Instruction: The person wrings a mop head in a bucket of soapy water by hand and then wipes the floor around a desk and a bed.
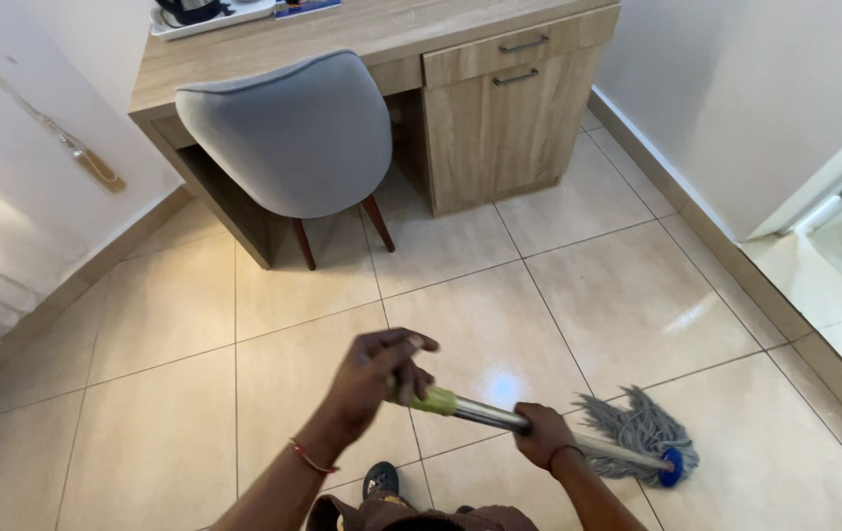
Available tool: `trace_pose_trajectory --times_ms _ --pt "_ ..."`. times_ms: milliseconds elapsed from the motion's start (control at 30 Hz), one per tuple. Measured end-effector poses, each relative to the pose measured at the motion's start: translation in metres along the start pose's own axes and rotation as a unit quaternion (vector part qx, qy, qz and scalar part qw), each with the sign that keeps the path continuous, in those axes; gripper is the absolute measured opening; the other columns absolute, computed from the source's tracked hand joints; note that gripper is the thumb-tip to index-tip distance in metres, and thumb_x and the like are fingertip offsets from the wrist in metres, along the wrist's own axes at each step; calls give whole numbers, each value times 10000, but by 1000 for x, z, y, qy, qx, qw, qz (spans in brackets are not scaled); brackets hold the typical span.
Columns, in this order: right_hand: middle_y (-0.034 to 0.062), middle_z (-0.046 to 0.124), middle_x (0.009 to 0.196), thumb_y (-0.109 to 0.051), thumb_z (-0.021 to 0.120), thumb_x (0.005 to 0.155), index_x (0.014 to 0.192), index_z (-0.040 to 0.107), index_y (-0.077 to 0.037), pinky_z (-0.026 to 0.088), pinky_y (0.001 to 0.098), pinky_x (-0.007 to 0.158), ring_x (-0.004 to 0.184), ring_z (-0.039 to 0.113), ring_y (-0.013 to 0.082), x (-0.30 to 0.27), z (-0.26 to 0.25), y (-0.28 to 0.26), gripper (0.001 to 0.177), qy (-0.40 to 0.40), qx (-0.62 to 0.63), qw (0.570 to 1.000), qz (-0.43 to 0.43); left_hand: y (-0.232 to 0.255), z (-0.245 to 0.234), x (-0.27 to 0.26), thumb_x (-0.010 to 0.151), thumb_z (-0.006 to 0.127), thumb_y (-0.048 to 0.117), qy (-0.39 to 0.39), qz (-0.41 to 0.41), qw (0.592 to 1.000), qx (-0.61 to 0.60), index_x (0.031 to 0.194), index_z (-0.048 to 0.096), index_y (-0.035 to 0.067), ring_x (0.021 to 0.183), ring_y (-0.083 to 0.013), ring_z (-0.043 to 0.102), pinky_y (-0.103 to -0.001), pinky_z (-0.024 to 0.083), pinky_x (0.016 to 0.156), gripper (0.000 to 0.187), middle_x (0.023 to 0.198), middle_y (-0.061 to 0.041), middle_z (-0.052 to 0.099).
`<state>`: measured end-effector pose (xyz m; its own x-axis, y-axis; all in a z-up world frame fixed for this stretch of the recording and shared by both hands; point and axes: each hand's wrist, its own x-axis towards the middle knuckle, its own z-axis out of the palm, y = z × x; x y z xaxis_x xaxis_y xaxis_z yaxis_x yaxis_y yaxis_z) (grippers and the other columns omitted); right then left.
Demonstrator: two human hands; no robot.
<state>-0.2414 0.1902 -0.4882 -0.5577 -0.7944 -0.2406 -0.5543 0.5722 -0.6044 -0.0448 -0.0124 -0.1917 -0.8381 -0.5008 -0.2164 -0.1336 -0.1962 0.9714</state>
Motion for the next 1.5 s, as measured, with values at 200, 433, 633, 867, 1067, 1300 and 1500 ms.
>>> trace_pose_trajectory --times_ms 200,433,633,867,1067,1300,1500 --pt "129 746 892 -152 662 742 846 701 -124 560 450 819 921 694 362 -52 -13 70 114 51 -32 992 115 -30 68 -10 996 641 163 -141 -69 988 -12 974 748 -62 537 -80 557 -239 434 499 250 652 -41 660" --pt "149 718 768 -186 664 760 759 732 -138 555 457 706 765 688 384 -44 -43 -39 84 152 46 984 77 65 47 -6 953 672 254 -107 -25 987 120 991 791 -23 465 -66 517 -225 411 460 303 572 -14 644" --pt "170 637 634 -151 675 737 661 668 -78 497 451 582 619 634 389 -7 -58 -151 105 166 141 973 -71 172 31 -48 919 703 263 -49 34 970 237 946 829 -2 450 -43 462 -251 341 435 295 504 7 574" --pt "135 741 955 -136 626 797 1031 692 -42 554 405 778 914 720 304 76 -8 -177 260 120 376 873 -287 175 54 -73 868 754 245 -9 52 936 347 923 838 64 410 -44 346 -291 258 399 207 439 28 516" --pt "127 673 777 -267 740 877 827 660 -34 508 374 679 719 642 276 121 30 -148 252 8 257 911 -322 119 87 -80 871 712 185 -23 71 941 329 966 802 68 344 -68 356 -288 263 406 176 396 -23 474" --pt "130 698 768 -237 729 767 795 691 -74 540 426 692 753 686 315 98 -7 -208 169 11 122 948 -294 163 23 -72 977 649 188 165 159 954 192 992 794 3 367 -33 407 -252 252 369 235 453 10 534" --pt "150 696 713 -334 735 788 752 691 -65 546 442 659 682 678 333 58 -36 -218 275 -63 124 962 -237 178 -15 -58 1067 584 199 202 308 922 119 936 740 -7 420 -50 463 -245 468 466 290 540 0 543"
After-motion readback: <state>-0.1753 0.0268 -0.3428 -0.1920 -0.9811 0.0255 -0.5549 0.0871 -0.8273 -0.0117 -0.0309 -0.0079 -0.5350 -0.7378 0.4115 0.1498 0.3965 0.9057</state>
